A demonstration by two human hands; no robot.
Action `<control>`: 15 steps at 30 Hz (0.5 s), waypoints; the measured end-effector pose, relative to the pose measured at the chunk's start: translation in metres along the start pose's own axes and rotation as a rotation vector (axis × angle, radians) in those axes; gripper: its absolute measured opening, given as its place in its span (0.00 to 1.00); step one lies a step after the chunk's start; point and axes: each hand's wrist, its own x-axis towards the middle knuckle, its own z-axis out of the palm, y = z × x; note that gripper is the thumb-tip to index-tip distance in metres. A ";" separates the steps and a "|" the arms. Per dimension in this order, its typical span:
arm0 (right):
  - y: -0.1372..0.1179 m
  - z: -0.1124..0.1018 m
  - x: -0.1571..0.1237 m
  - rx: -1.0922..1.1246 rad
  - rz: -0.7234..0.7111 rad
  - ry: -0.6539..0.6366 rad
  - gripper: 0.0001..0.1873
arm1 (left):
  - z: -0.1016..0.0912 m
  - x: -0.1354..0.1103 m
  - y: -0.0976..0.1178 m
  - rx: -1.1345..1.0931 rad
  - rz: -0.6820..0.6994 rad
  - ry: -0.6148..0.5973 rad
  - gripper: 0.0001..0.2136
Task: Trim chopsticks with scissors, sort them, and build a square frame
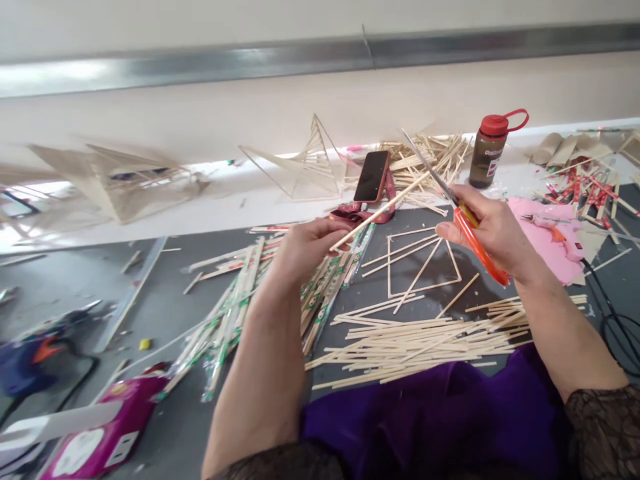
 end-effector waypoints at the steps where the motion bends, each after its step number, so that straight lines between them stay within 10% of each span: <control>1: 0.000 0.002 0.000 0.001 0.000 -0.009 0.24 | -0.003 -0.006 0.011 -0.064 -0.053 0.020 0.06; 8: -0.002 0.030 -0.006 -0.077 -0.130 -0.039 0.26 | 0.020 -0.033 0.096 -0.124 0.181 0.141 0.11; 15: -0.007 0.040 -0.012 -0.066 -0.212 -0.026 0.27 | 0.051 -0.030 0.091 -0.342 0.194 0.124 0.02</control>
